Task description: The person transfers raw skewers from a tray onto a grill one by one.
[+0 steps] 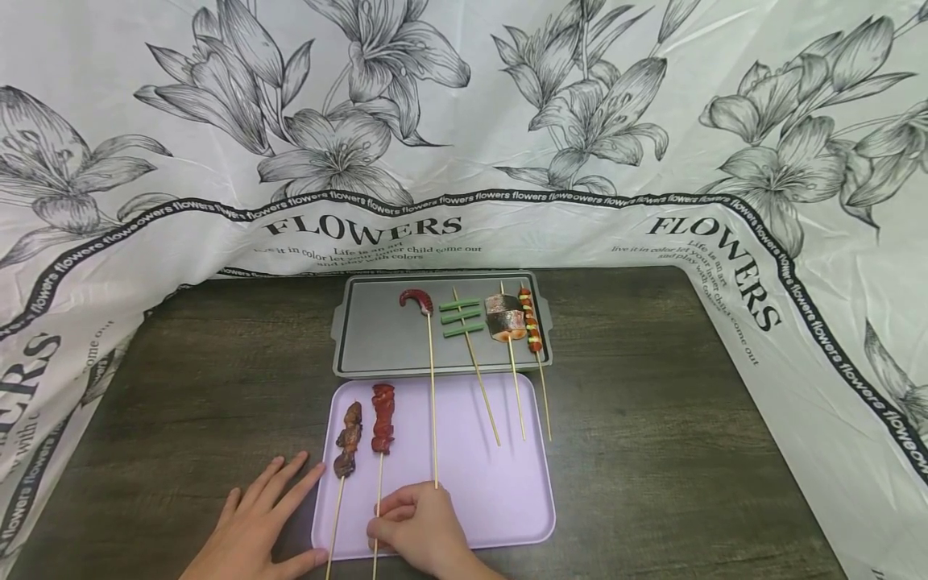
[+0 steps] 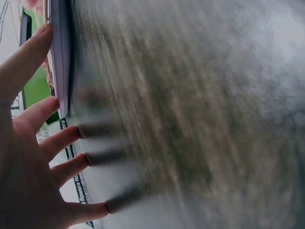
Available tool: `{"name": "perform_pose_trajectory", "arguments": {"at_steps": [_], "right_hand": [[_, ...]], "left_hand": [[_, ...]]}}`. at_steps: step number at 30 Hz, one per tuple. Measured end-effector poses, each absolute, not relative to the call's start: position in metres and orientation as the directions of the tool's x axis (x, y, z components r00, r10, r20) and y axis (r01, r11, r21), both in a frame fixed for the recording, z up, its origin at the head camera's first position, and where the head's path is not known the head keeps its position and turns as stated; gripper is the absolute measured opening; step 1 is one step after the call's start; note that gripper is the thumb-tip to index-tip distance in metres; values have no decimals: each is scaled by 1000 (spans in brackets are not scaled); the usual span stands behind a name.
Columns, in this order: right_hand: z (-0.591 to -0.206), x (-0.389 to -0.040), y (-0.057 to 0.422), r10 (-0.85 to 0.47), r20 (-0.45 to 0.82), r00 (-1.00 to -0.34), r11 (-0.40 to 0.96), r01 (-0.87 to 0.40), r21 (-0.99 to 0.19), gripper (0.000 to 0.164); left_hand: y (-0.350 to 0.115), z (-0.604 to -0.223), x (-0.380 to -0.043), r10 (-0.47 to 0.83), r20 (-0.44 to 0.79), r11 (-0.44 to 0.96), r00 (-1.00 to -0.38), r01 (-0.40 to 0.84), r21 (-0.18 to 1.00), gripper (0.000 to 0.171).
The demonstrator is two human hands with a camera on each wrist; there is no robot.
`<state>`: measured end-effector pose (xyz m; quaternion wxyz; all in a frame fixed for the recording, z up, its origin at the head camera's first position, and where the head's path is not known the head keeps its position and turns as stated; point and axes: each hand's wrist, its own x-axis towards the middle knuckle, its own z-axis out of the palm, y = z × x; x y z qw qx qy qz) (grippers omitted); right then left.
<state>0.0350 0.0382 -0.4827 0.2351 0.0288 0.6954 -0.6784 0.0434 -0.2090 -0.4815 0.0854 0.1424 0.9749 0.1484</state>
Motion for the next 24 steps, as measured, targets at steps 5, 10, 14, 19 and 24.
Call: {"name": "perform_pose_trajectory", "arguments": {"at_steps": [5,10,14,19,24], "right_hand": [[-476,41,46,-305,-407,-861,-53,443,-895,10],[-476,50,50,-315,-434,-844,-87,481,-873,10],[-473,57,51,-329,-460,-825,-114,518,-848,11],[-468,64,56,-369,-435,-822,-142,512,-847,14],[-459,65,61,-433,-339,-835,-181,449,-875,19]], "left_hand": [[-209,-482,44,300,-126,917,-945,249,313,95],[-208,-482,44,293,-136,922,-946,242,302,96],[-207,-481,44,285,-154,927,-946,232,295,97],[-207,-481,43,285,-160,928,-945,230,292,97],[-207,-480,43,288,-155,925,-945,233,299,97]]}}
